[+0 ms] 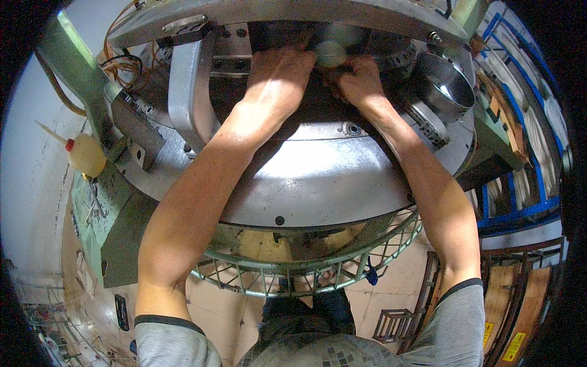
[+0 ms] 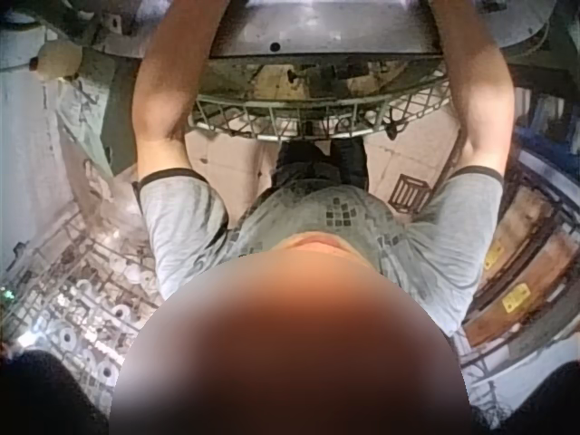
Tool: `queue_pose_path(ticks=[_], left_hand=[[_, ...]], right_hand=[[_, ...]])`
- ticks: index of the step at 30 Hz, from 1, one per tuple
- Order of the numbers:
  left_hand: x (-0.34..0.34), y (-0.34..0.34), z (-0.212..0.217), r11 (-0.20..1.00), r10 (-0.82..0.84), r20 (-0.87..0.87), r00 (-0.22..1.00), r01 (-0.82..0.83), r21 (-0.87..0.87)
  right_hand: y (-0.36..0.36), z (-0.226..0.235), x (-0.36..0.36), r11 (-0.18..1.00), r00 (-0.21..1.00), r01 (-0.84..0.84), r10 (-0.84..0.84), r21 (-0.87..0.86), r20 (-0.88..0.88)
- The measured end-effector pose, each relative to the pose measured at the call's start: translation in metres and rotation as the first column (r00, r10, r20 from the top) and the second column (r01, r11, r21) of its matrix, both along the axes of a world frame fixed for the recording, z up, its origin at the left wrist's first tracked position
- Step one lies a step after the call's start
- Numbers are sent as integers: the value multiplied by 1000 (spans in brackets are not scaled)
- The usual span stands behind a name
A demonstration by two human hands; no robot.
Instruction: The person repeatedly inserts small metal components into a circular machine, adjusts them with both hands, and occasionally retrieves additional parts from a nearby wooden box. The task involves precise hand movements and repeated insertion cycles.
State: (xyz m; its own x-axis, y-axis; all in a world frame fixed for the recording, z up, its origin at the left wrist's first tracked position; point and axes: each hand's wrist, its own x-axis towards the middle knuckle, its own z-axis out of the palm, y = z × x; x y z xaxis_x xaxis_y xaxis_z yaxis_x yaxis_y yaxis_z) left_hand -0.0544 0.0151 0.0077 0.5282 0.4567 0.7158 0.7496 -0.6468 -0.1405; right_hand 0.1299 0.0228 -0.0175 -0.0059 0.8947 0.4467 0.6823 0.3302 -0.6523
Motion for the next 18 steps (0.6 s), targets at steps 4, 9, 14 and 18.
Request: queue_pose_path(ticks=[4, 9, 14, 18], left_hand=[[0, 1, 0, 1000, -25, 23, 999, 25, 4], [1, -1, 1, 999, 31, -6, 999, -31, -41], [0, -1, 1, 999, 16, -1, 1000, -16, -35], [-1, 0, -1, 999, -49, 44, 998, 48, 20]], right_hand=[[2, -1, 0, 999, 998, 21, -22, 29, 57], [1, -2, -1, 1000, 1000, 24, -24, 14, 10], [-3, 3, -2, 999, 1000, 19, -20, -31, -2], [-4, 4, -2, 993, 993, 2, -16, -121, -114]])
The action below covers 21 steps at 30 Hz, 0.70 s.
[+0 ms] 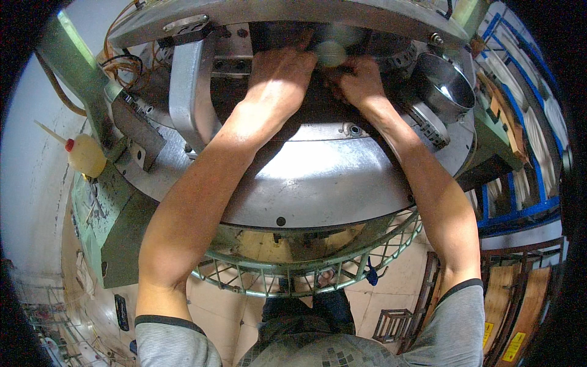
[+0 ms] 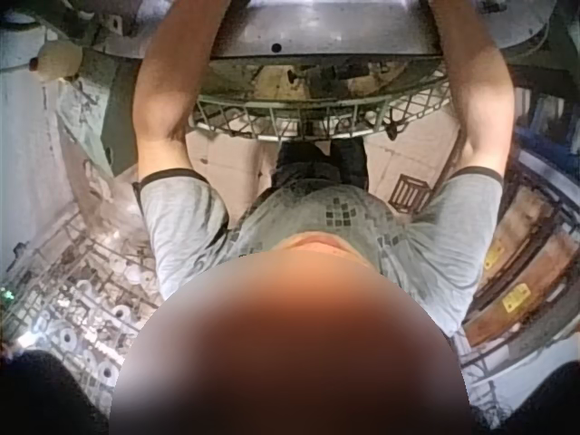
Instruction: The person repeatedly inserts small metal components into a circular machine, adjusts them with both hands, and occasionally retrieves additional parts from a nearby wooden box. The task involves precise hand movements and repeated insertion cycles.
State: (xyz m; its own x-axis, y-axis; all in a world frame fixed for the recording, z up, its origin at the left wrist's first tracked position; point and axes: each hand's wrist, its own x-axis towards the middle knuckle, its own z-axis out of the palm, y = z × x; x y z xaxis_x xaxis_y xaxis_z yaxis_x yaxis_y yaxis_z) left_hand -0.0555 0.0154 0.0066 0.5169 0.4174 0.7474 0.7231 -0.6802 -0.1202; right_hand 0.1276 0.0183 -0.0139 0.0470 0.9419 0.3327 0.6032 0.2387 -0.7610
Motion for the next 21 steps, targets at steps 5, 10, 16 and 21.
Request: queue_pose_path(ticks=[5, 10, 16, 21], left_hand=[[1, 1, 0, 999, 44, -41, 998, -44, 6], [1, -2, 2, 1000, 18, -12, 1000, -18, 10], [3, -2, 5, 993, 98, -91, 991, -103, -55], [6, -1, 7, 982, 157, -131, 979, -169, -82]], right_hand=[[3, -1, -1, 994, 995, 27, -37, 103, 97], [3, -1, 0, 997, 988, 30, -40, 68, 150], [4, -1, -1, 990, 986, 15, -38, 141, 162], [0, 2, -1, 997, 990, 41, -49, 63, 134]])
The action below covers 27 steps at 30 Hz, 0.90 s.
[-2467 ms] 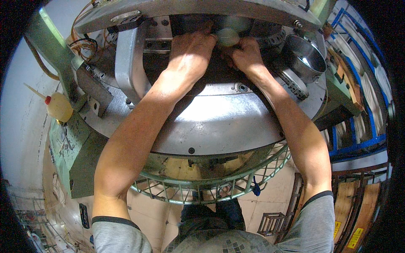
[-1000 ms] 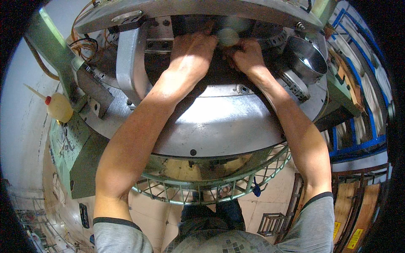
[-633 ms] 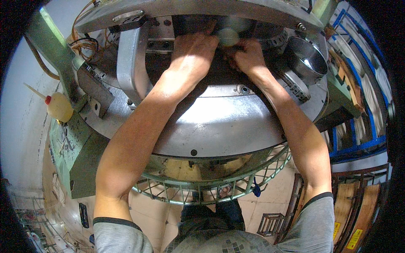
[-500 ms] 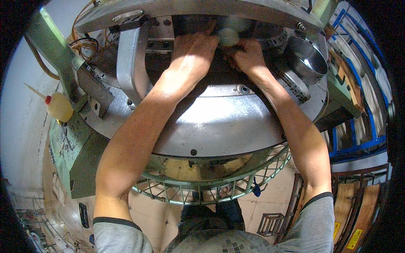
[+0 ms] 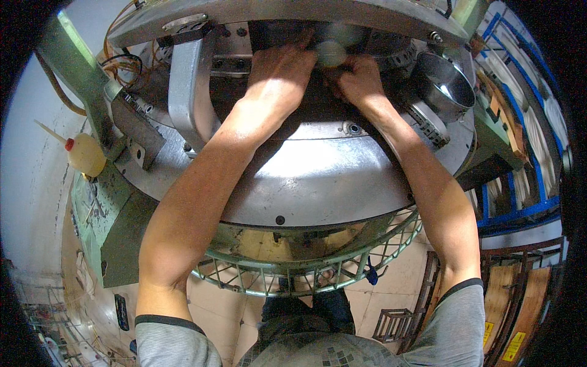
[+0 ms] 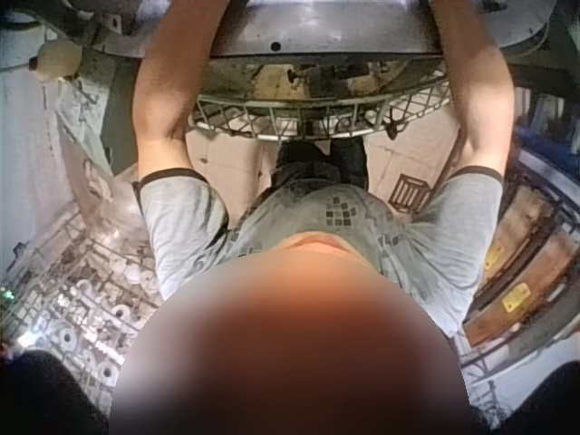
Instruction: The person repeatedly inserts small metal components into a circular machine, adjusts them with both hands, and occasionally retrieves additional parts from a nearby wooden box. The task involves precise hand movements and repeated insertion cycles.
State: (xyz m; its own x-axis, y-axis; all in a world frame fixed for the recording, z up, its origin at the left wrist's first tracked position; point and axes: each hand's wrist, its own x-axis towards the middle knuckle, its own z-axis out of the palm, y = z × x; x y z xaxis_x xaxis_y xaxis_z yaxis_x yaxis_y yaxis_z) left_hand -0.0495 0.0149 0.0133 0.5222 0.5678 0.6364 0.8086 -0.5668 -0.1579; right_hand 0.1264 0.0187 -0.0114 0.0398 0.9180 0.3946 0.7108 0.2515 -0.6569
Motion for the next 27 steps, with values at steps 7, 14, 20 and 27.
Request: queue_pose_path(ticks=[7, 14, 20, 27], left_hand=[[-4, -4, 1, 998, -65, 39, 997, 65, 6], [-4, -1, -1, 999, -50, 26, 998, 51, -1], [-2, 9, -6, 992, -119, 99, 988, 114, 56], [-1, 8, 0, 998, -26, 80, 996, 31, -58]], right_hand=[[4, -5, 0, 997, 1000, -11, 9, 72, 27], [7, -8, 3, 996, 999, -36, 35, 81, 12], [2, -4, 2, 999, 999, -25, 25, 20, -23], [4, -6, 2, 999, 999, -27, 28, 38, -35]])
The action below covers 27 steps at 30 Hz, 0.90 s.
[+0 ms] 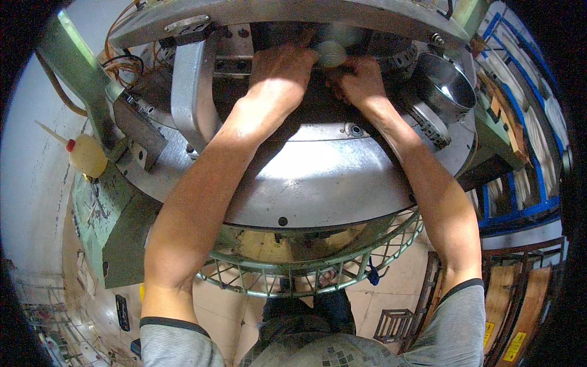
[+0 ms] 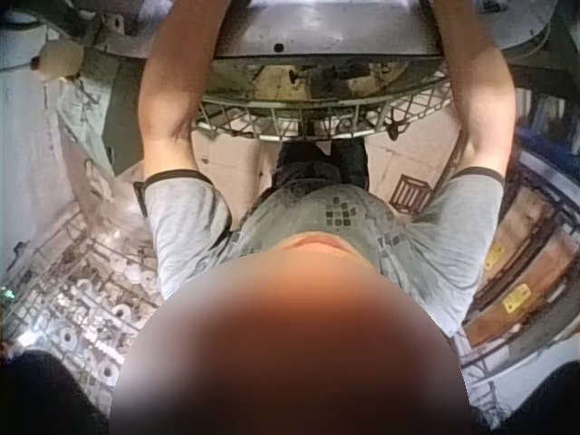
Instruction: The person repeatedly inserts small metal components into a circular machine, adjusts them with both hands, and occasionally retrieves additional parts from a nearby wooden box. The task involves precise hand movements and repeated insertion cycles.
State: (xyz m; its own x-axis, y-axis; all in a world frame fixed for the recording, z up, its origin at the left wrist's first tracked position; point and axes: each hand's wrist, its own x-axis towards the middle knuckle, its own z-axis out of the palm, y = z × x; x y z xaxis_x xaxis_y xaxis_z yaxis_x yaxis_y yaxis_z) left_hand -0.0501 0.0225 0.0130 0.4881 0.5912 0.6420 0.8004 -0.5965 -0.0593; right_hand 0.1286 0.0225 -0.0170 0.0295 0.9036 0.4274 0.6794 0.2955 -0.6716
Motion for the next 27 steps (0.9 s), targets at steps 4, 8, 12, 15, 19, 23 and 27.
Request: queue_pose_path(ticks=[4, 8, 12, 15, 19, 23, 27], left_hand=[[0, -5, 5, 999, 15, 7, 1000, -14, -47], [0, -5, 6, 997, 30, -17, 999, -32, -75], [-1, -3, 4, 1000, 3, 2, 1000, -3, -17], [-2, -2, 3, 1000, -9, 12, 1000, 9, 7], [-1, -3, 5, 999, -4, 32, 999, 5, -43], [0, -6, 6, 995, 11, 103, 995, 0, -102], [-1, -4, 7, 998, -17, 42, 999, 20, -65]], right_hand=[[1, -1, 1, 999, 1000, -5, 5, 38, 18], [1, -2, 1, 1000, 999, 2, -3, -17, -34], [3, -3, 1, 999, 1000, -7, 6, 40, 9], [4, -4, 3, 1000, 999, -28, 28, 12, -16], [6, -6, 3, 997, 999, -46, 46, 56, 4], [4, -7, 1, 998, 995, -50, 53, 36, -79], [2, -1, 2, 1000, 1000, -6, 5, -21, -11]])
